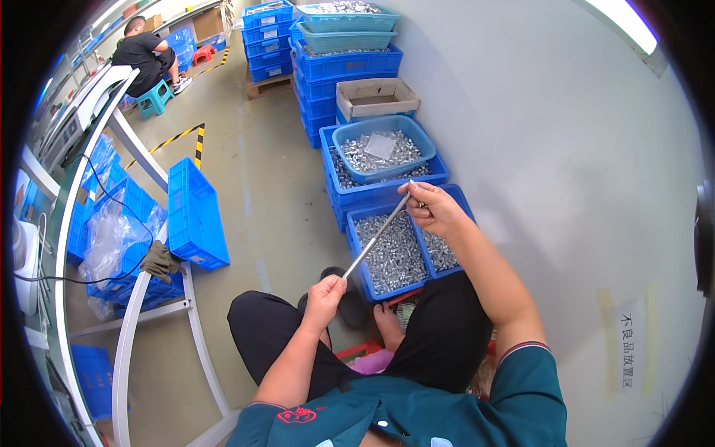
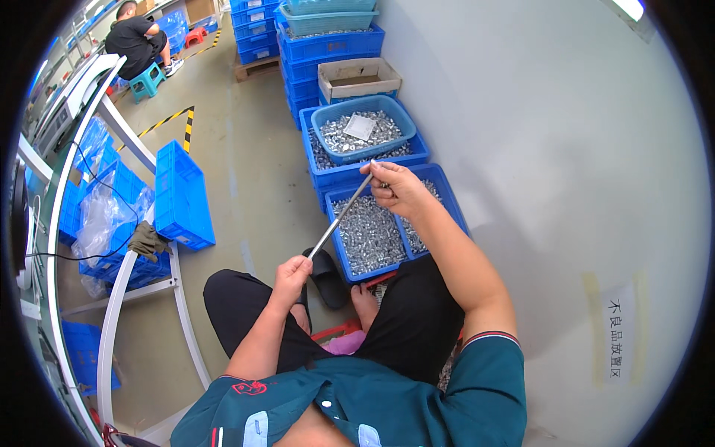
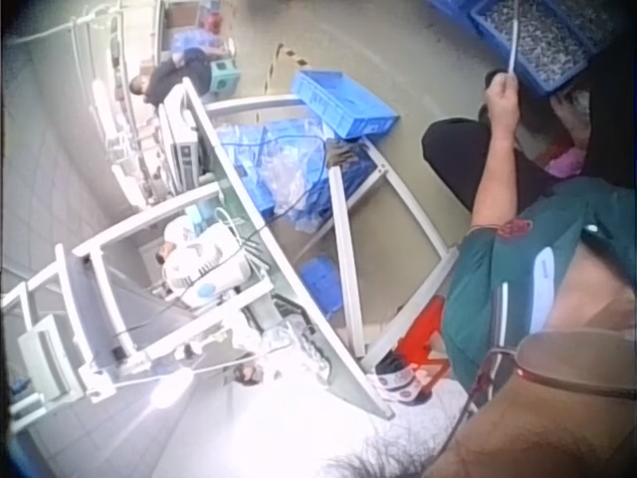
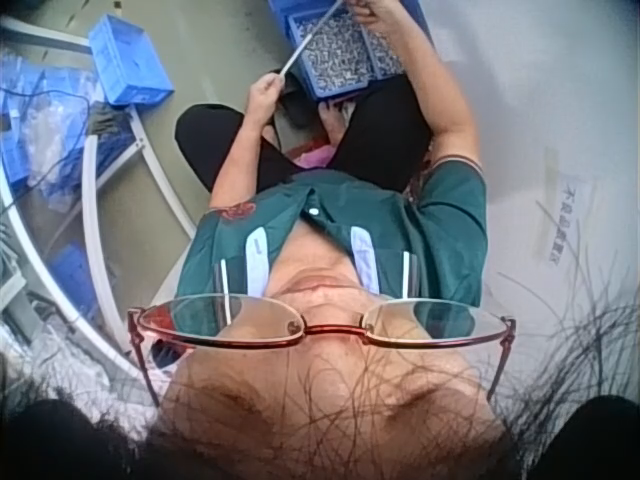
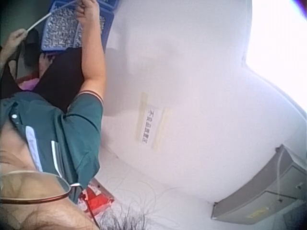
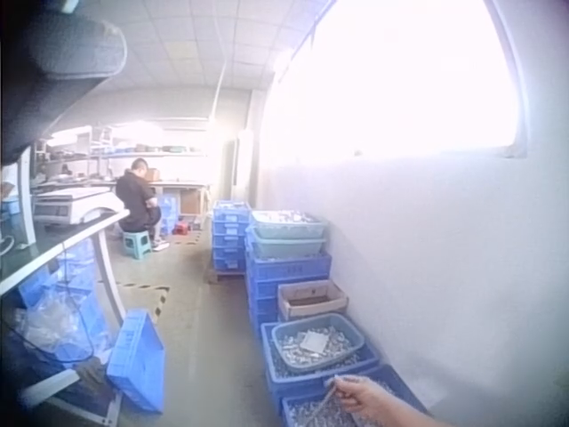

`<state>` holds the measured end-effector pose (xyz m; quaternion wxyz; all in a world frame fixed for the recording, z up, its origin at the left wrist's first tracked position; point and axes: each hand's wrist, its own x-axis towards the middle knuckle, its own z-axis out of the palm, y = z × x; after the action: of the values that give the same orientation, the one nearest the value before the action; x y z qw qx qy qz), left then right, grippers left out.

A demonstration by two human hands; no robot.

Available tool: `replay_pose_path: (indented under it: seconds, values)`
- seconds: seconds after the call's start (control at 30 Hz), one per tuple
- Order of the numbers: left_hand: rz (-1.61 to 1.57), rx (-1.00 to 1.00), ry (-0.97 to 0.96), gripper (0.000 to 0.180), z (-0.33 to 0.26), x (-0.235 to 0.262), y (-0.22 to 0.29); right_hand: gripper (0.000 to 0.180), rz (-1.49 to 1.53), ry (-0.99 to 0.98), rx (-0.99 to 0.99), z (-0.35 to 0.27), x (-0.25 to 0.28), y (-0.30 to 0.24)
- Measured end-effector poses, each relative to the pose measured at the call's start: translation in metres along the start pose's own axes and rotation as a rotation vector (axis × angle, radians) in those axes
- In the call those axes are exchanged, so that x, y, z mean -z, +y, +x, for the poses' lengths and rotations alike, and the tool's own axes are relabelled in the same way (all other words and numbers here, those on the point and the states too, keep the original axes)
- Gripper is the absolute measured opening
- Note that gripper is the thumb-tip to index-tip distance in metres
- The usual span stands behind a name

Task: Thread small metal components onto a long metal rod while sorting through storage bins.

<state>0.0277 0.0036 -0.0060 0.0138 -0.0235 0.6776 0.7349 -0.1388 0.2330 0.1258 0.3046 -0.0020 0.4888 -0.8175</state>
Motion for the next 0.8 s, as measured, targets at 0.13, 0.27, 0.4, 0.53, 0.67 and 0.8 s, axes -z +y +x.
replay_pose_path:
  seconds: [0.13, 0.27, 0.4, 0.53, 0.67, 0.8]
  values:
    - [0.050, -0.048, 0.049, 0.026, 0.000, -0.003, 0.001, 0.019, -0.374, 0.095, 0.108, 0.003, -0.011, 0.009]
    - [0.037, -0.032, 0.084, 0.026, 0.001, -0.009, 0.011, 0.020, -0.420, 0.001, -0.218, -0.001, -0.029, 0.023]
    - [0.010, -0.021, 0.060, 0.027, 0.003, -0.007, 0.009, 0.021, -0.367, -0.113, -0.438, 0.002, -0.023, 0.016]
    - [-0.095, 0.111, 0.000, 0.029, 0.007, -0.003, 0.004, 0.014, -0.001, 0.036, -0.390, 0.013, 0.017, 0.006]
    - [-0.059, 0.170, -0.020, 0.029, 0.004, -0.001, 0.004, 0.015, 0.212, 0.144, -0.163, 0.014, 0.021, -0.006]
    - [-0.041, 0.153, -0.030, 0.028, 0.001, -0.001, 0.006, 0.019, 0.263, 0.168, -0.125, 0.011, 0.024, -0.011]
